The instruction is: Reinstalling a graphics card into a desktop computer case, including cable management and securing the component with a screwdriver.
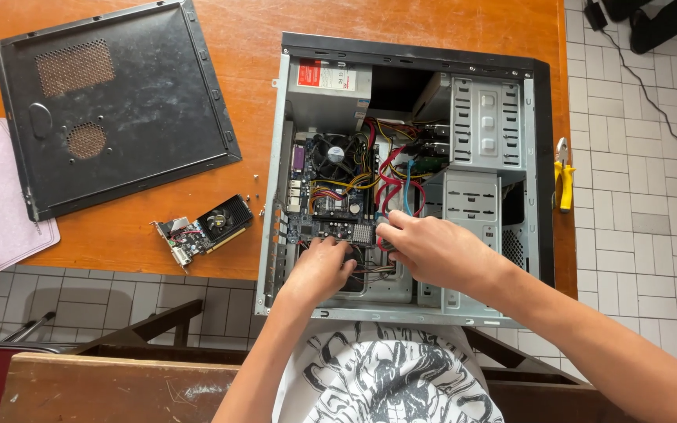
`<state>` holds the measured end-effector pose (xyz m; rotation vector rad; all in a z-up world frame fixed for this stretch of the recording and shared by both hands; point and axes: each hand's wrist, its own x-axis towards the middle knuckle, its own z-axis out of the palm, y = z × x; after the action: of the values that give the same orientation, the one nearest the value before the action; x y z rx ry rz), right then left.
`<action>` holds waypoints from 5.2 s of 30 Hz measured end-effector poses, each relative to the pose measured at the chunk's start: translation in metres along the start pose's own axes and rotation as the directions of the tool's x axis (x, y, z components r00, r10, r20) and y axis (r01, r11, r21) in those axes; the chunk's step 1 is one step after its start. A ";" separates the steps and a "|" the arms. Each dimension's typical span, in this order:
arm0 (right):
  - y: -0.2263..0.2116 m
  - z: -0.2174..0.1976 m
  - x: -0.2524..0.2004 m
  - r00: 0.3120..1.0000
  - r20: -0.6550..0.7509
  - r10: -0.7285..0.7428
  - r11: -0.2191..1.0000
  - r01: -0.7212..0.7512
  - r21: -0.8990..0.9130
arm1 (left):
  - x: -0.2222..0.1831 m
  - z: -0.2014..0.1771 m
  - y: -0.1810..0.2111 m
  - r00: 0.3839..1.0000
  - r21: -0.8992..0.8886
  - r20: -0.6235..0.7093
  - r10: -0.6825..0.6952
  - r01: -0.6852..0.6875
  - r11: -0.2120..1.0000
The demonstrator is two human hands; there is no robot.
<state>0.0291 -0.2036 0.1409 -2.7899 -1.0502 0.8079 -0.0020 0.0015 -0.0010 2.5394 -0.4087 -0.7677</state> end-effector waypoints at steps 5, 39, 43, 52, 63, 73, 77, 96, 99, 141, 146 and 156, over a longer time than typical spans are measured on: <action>0.000 0.000 0.002 0.998 -0.007 0.066 0.997 -0.066 0.050 | 0.002 0.002 -0.001 1.000 0.006 -0.004 -0.002 0.002 1.000; 0.028 -0.080 -0.131 0.570 -0.755 0.325 0.910 0.029 0.414 | -0.005 -0.005 0.006 0.993 -0.106 0.109 -0.041 0.053 0.993; 0.065 -0.047 -0.163 0.365 -0.741 0.564 0.798 -0.009 0.603 | -0.006 -0.008 0.008 0.993 -0.087 0.117 -0.030 0.041 0.995; 0.174 0.077 -0.186 0.228 -0.232 0.946 0.139 0.363 0.922 | 0.049 -0.040 0.021 0.972 0.136 0.191 -0.137 0.112 0.984; 0.211 0.218 -0.163 0.111 0.046 0.993 -0.091 0.452 0.888 | 0.070 -0.029 0.016 0.963 0.119 0.251 -0.093 0.065 0.991; 0.214 0.242 -0.119 0.086 0.148 0.985 -0.171 0.447 0.878 | 0.068 -0.022 0.019 0.973 0.154 0.213 -0.093 0.060 0.986; 0.214 0.246 -0.108 0.063 0.167 0.984 -0.176 0.477 0.861 | 0.072 -0.019 0.014 0.983 0.214 0.176 -0.059 0.020 0.977; 0.244 0.309 -0.106 0.160 -0.211 0.964 0.206 0.046 0.978 | 0.069 -0.005 0.003 0.999 0.229 0.051 -0.003 -0.009 0.973; 0.206 0.265 -0.103 0.218 -0.204 0.954 0.234 -0.123 0.964 | 0.071 -0.005 0.003 0.999 0.223 0.039 -0.019 0.009 0.975; 0.230 0.237 -0.103 0.395 -0.128 0.910 0.313 -0.452 0.835 | 0.083 0.007 -0.011 1.000 0.312 -0.017 -0.002 0.008 0.950; 0.229 0.164 -0.100 0.347 -0.258 0.902 0.394 -0.414 0.820 | 0.079 -0.007 0.001 0.990 0.331 0.114 -0.085 0.043 0.943; 0.157 0.039 -0.058 0.464 -0.388 0.796 0.555 -0.307 0.773 | 0.060 -0.011 0.001 0.990 0.318 0.122 -0.068 0.026 0.948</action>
<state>0.0677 -0.3652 0.0983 -2.4031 0.3564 -0.0554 0.0524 -0.0201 -0.0195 2.8121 -0.5556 -0.9585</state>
